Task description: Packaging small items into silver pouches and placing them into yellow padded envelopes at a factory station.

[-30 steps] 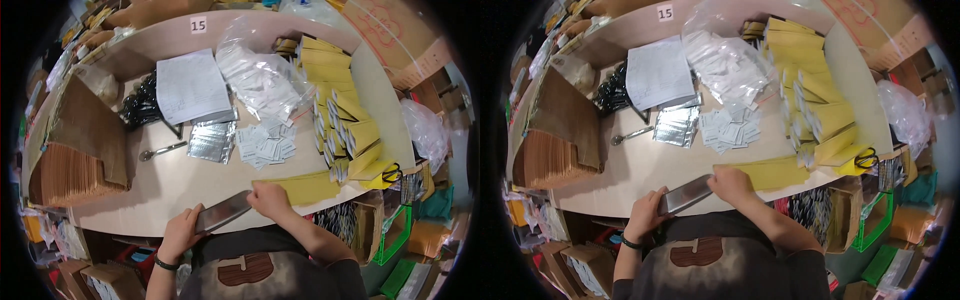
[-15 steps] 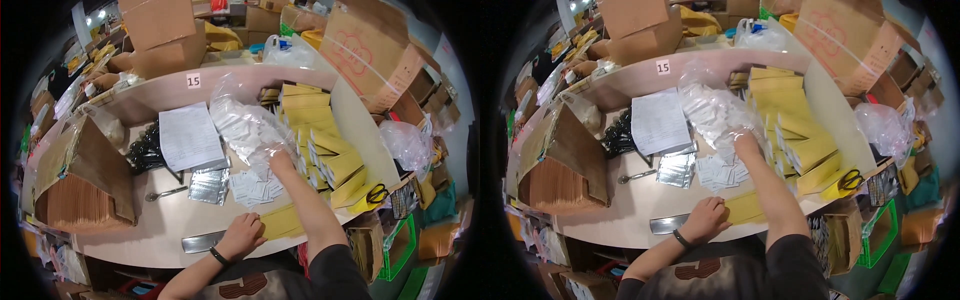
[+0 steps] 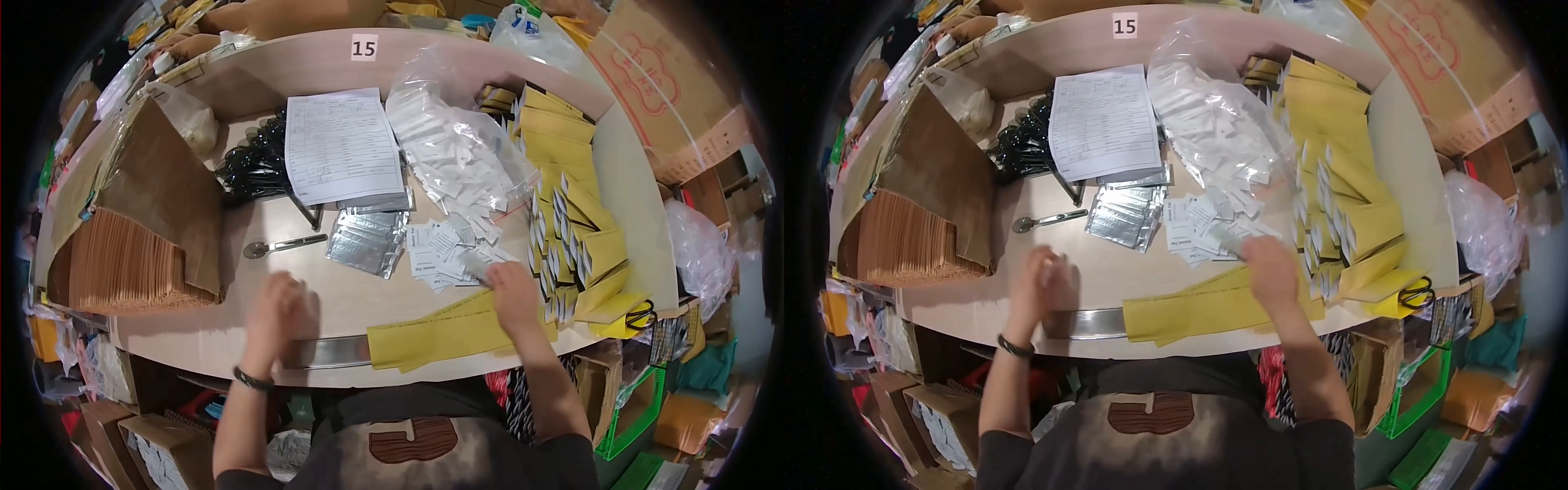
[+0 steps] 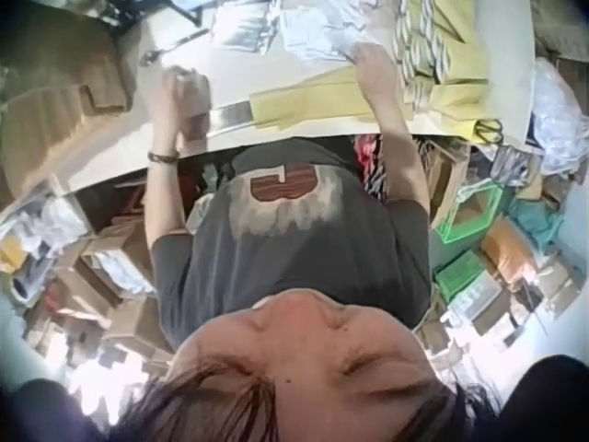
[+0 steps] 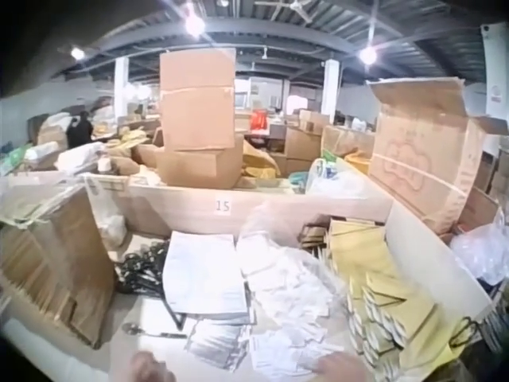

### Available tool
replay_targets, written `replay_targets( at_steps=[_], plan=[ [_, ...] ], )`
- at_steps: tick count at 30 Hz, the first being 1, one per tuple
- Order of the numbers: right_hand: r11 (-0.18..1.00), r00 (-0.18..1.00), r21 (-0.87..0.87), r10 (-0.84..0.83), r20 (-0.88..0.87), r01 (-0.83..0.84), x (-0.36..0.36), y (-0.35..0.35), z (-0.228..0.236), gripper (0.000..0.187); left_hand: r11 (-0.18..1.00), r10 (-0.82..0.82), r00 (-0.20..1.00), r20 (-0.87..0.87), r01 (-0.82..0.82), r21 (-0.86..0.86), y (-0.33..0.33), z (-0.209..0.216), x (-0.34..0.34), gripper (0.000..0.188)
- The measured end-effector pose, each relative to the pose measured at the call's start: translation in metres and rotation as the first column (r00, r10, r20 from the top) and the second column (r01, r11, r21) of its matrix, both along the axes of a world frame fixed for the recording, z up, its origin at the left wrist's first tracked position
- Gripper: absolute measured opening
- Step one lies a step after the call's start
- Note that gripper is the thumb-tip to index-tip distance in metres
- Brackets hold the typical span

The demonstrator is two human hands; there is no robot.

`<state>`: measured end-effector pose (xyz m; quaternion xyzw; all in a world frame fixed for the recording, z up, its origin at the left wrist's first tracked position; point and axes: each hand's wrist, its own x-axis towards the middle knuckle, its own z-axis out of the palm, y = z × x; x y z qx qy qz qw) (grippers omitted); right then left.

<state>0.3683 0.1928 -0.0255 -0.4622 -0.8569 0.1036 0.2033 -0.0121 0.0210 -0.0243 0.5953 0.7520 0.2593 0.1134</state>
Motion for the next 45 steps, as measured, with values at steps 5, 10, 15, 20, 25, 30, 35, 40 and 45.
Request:
replay_targets(
  at_steps=[5, 10, 15, 20, 25, 30, 35, 40, 45],
  plan=[
    [0.863, 0.887, 0.278, 0.456, -0.07, -0.422, -0.086, -0.001, 0.003, 0.011, 0.91, 0.061, 0.951, -0.305, 0.072, 0.408, 0.056, -0.007, -0.044, 0.029],
    [0.945, 0.944, 0.008, 0.327, -0.029, -0.327, -0.095, -0.006, -0.016, 0.011, 0.998, 0.043, 0.981, -0.187, -0.035, 0.047, 0.034, -0.022, -0.041, 0.011],
    [0.948, 0.914, -0.169, 0.196, -0.356, -0.269, -0.134, -0.021, 0.017, 0.011, 0.977, 0.212, 0.974, -0.079, -0.208, 0.05, -0.004, 0.011, -0.011, 0.014],
    [0.976, 0.976, 0.054, 0.215, -0.039, -0.213, -0.18, -0.025, -0.028, 0.013, 0.964, 0.201, 0.972, 0.119, -0.218, 0.153, -0.042, 0.005, 0.007, 0.015],
    [0.967, 0.964, 0.077, 0.249, -0.092, -0.242, -0.179, -0.029, -0.022, 0.01, 0.904, 0.3, 0.909, 0.29, -0.368, 0.217, -0.092, -0.001, 0.005, 0.012],
    [0.745, 0.869, -0.527, 0.144, -0.473, -0.41, -0.182, -0.097, 0.019, 0.014, 0.867, 0.34, 0.894, 0.294, -0.418, 0.27, -0.113, -0.001, 0.001, 0.01],
    [0.719, 0.718, 0.171, 0.692, -0.076, -0.674, -0.163, -0.124, -0.013, 0.022, 0.965, 0.158, 0.914, 0.373, -0.223, 0.139, -0.089, 0.011, 0.033, 0.007],
    [0.79, 0.778, 0.009, 0.605, -0.166, -0.613, -0.123, -0.112, -0.004, 0.031, 0.991, -0.081, 0.994, 0.068, 0.074, 0.108, -0.082, 0.002, 0.038, 0.011],
    [0.591, 0.593, 0.049, 0.804, 0.045, -0.805, -0.118, -0.117, -0.025, 0.043, 0.967, -0.181, 0.977, -0.116, 0.198, 0.163, -0.059, 0.02, 0.032, 0.007]
  ],
)
